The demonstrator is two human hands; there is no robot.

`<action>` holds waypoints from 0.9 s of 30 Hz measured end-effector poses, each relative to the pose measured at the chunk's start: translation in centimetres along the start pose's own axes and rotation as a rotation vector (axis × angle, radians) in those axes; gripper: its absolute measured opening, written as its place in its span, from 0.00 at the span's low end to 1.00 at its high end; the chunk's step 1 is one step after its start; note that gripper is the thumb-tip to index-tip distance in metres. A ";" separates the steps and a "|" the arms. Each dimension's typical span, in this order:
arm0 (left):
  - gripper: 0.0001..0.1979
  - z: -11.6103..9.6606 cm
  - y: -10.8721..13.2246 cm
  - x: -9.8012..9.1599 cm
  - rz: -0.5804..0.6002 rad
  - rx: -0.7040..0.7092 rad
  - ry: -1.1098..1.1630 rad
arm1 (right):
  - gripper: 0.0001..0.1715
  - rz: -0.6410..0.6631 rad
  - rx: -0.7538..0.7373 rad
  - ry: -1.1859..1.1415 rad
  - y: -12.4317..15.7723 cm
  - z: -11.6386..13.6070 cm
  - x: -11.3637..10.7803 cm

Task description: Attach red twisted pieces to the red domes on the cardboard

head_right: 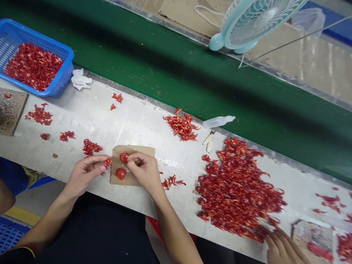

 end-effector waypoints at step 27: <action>0.11 -0.3 -0.6 3.6 0.116 0.143 -0.055 | 0.05 -0.084 -0.192 -0.150 3.4 1.9 1.1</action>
Point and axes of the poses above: each hand's wrist, its own y-axis away from the middle knuckle, its own x-axis out of the palm, z = x × y, the point moved 1 cm from there along -y, towards the middle knuckle, and after that the axes turned 13 degrees about z, right-handed, at the moved point
